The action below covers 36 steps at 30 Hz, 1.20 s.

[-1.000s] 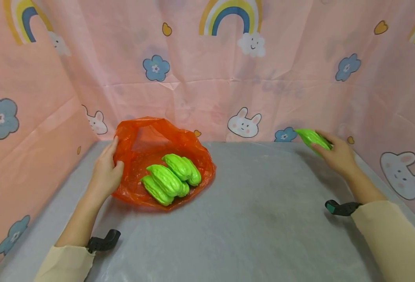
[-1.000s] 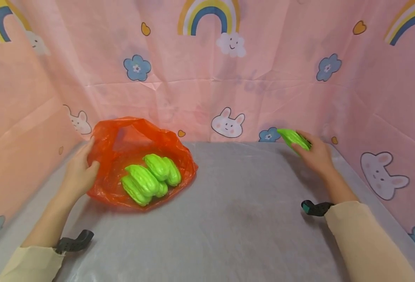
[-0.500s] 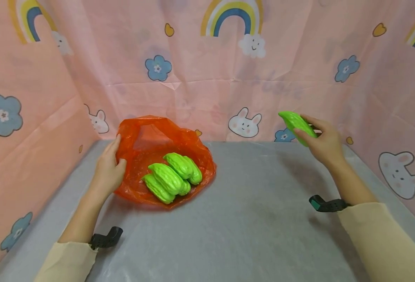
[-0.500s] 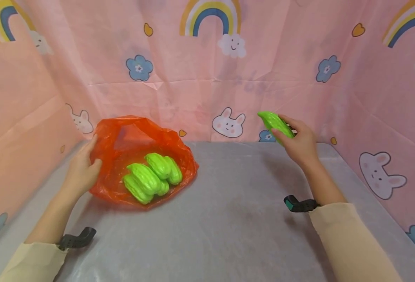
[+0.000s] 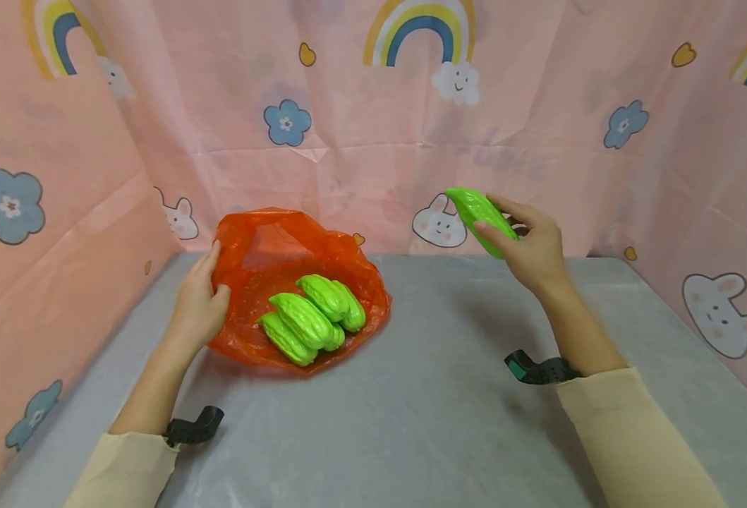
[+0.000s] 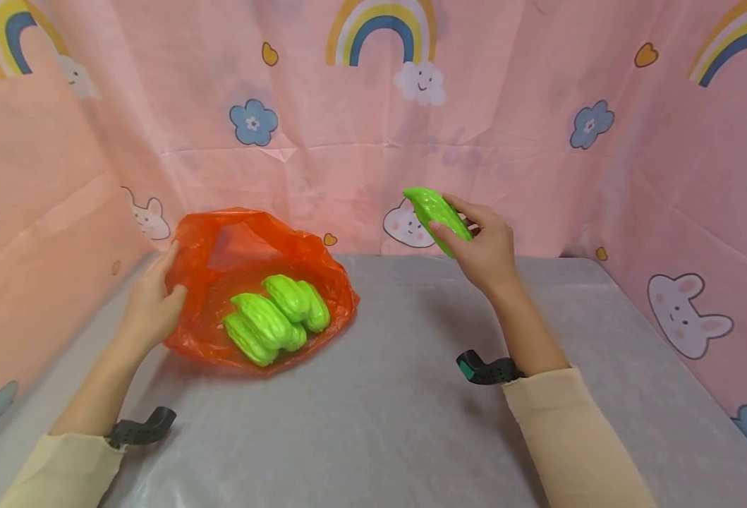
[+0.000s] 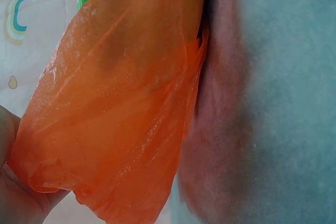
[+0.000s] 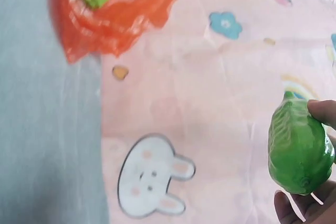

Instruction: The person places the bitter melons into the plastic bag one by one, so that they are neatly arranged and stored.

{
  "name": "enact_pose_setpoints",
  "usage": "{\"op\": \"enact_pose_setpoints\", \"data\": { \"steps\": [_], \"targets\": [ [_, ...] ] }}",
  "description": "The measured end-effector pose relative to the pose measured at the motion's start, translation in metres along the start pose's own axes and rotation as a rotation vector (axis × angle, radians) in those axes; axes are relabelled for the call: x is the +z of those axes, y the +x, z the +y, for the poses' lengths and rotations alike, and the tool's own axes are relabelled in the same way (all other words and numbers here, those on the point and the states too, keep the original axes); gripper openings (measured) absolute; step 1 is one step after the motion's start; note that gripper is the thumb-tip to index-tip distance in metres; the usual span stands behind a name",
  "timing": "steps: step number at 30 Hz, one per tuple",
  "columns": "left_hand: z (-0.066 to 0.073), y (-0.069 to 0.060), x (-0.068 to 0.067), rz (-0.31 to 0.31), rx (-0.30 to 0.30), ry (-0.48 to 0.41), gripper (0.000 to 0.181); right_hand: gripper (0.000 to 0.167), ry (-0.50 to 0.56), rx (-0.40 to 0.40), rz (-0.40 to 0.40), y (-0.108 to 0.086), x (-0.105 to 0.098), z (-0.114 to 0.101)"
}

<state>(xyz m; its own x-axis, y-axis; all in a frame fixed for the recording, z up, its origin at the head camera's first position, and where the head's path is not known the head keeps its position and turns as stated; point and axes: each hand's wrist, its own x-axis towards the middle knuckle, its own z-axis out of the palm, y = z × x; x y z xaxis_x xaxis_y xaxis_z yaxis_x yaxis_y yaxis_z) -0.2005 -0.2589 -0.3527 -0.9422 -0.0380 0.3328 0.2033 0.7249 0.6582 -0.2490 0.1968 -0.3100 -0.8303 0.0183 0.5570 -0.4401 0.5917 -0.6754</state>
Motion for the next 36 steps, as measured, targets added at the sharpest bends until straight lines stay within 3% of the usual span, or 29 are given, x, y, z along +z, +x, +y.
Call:
{"op": "enact_pose_setpoints", "data": {
  "steps": [8,21,32,36],
  "targets": [
    [0.001,0.0,-0.002,-0.004,-0.01,0.002,0.07,0.05,0.075,-0.068,-0.043,0.002,0.032,-0.033],
    [0.001,0.001,-0.002,-0.004,-0.002,0.002,0.069,0.049,0.15,-0.052,-0.107,-0.006,0.082,-0.062],
    [-0.004,0.002,0.001,0.008,0.004,0.001,0.069,0.049,0.25,-0.011,-0.14,-0.008,0.106,-0.087],
    [-0.003,0.003,0.001,0.012,0.013,0.009,0.069,0.046,0.344,0.01,-0.161,-0.01,0.115,-0.094]
  ]
}}
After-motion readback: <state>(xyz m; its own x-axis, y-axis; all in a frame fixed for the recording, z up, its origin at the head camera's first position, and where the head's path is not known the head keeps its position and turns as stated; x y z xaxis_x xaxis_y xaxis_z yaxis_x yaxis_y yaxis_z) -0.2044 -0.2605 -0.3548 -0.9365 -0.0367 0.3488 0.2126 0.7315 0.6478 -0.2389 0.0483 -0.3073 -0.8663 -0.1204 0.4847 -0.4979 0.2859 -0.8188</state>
